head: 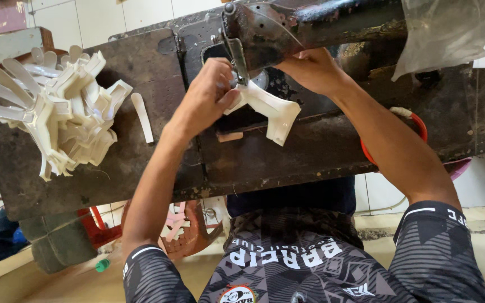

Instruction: The person sews white fabric shoe components on an industrial sewing machine, guiding each piece under the needle, then trims threads and edges with red-handled scissors. They stack finished pieces into a pile, carry the pile to the floor, and continue trimming pieces while seated.

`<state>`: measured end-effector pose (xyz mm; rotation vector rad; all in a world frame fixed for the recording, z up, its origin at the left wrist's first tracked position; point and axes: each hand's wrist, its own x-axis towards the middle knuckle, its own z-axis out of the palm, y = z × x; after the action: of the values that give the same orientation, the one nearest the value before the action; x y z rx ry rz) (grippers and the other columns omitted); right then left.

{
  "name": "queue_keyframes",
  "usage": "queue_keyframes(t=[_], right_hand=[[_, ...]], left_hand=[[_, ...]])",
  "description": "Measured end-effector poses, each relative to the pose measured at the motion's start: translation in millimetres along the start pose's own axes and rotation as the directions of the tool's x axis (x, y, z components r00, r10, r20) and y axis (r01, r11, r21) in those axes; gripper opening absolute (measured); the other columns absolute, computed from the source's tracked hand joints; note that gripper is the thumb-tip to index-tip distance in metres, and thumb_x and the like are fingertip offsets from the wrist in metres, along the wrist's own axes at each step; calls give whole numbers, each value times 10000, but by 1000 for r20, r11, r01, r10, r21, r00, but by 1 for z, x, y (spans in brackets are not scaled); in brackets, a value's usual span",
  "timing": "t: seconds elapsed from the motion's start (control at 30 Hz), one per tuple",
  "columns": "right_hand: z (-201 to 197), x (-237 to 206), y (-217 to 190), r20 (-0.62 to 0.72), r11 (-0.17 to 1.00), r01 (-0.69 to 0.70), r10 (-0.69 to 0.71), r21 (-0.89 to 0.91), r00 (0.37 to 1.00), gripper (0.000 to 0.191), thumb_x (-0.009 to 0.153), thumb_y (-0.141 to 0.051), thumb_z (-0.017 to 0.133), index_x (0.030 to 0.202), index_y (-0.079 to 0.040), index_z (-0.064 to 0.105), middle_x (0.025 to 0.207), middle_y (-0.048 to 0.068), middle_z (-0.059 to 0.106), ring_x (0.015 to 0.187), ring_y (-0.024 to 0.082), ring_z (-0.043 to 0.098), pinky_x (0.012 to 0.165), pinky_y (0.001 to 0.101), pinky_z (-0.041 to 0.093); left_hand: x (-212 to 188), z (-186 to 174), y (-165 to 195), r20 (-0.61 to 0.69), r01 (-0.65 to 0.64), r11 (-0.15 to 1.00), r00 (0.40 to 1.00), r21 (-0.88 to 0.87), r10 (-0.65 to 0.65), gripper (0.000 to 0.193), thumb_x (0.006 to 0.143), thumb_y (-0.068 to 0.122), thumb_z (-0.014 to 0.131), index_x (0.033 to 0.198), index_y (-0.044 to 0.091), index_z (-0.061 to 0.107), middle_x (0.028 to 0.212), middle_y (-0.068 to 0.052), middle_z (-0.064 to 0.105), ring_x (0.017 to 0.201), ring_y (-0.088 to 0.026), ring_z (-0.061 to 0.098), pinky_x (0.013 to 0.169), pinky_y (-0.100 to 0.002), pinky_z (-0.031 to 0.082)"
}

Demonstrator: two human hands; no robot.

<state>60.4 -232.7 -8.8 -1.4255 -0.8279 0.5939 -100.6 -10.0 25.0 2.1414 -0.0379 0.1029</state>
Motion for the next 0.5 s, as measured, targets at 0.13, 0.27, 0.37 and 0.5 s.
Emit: queue_keyframes(t=[0.13,0.27,0.37,0.5], right_hand=[[0,1,0,44,996,68,-71,54,997,160,1085,-154,704,1220,-73,735,969,-84,678,834,0,553,665,231,409],[-5,0,4,44,986,-30,38,-165,998,133,1079,-212,706,1038,-94,753,657,-56,518,573,40,425,504,271,271],[-6,-1,10,-39,969,-199,195,-145,980,138,1042,-243,719,1011,-125,784,592,-65,520,522,31,409,456,279,249],[-5,-2,11,-24,966,-92,88,-242,996,243,1083,-220,755,909,-51,751,709,-43,586,620,31,479,515,279,334]], left_hand=[[0,0,-9,-47,-194,977,979,92,199,355,941,24,759,1113,26,449,1291,-211,596,1221,-379,605,1028,-462,502],[-5,10,-15,-34,-171,985,984,31,172,344,994,86,745,1136,35,435,1327,-200,608,1467,-394,505,1092,-465,493],[-7,14,-14,-64,-218,951,969,219,237,399,979,198,800,1146,33,477,1255,-203,631,1457,-398,492,1140,-487,457],[-19,27,-2,-125,-186,881,957,435,264,512,932,343,828,1182,3,537,1211,-194,649,1342,-386,543,1115,-494,421]])
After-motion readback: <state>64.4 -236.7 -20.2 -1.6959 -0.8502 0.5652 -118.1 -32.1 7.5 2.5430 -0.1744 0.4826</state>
